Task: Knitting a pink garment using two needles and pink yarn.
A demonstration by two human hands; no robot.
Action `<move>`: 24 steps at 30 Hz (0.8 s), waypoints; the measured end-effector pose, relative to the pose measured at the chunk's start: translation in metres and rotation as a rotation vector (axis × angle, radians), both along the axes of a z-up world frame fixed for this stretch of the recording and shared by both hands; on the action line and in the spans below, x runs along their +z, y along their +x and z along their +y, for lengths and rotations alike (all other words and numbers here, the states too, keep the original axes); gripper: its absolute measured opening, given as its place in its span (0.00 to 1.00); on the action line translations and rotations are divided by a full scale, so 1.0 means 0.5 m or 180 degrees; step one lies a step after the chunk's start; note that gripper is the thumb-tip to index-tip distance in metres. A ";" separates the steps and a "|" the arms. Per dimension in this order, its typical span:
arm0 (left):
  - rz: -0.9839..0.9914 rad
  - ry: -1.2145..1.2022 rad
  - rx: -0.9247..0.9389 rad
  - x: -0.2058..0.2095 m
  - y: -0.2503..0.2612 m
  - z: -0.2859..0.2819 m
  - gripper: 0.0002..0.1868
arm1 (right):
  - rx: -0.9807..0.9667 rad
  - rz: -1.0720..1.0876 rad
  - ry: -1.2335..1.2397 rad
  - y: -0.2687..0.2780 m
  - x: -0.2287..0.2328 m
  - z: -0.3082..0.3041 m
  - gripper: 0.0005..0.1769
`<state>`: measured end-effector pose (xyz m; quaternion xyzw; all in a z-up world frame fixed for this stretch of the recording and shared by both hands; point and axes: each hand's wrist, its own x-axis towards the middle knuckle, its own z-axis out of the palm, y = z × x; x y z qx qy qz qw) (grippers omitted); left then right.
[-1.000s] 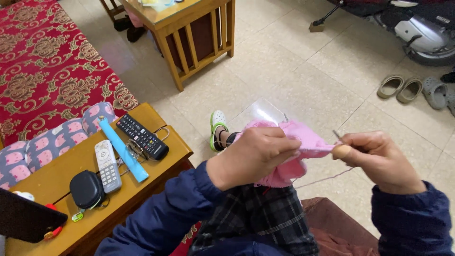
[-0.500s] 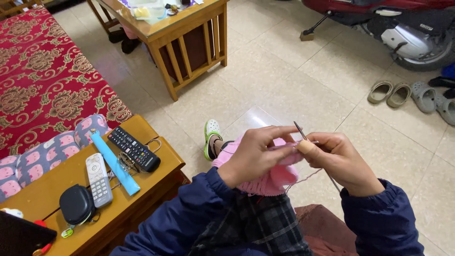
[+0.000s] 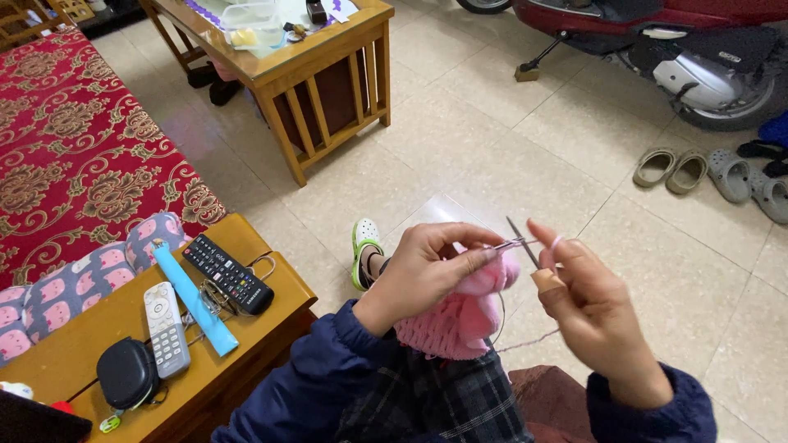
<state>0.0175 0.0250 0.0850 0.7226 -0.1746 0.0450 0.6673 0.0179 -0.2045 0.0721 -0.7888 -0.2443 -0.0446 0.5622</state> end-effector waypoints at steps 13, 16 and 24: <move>0.0018 -0.0268 0.0131 -0.065 0.024 -0.021 0.10 | -0.0307 -0.0540 -0.0048 0.015 -0.038 -0.001 0.12; 0.0454 -0.0790 0.0052 -0.064 0.028 -0.022 0.11 | -0.0229 -0.0732 -0.0372 0.011 -0.035 -0.004 0.19; 0.0453 -0.0696 0.0203 -0.058 0.037 -0.036 0.09 | -0.0147 -0.1028 -0.0601 0.019 -0.045 -0.015 0.20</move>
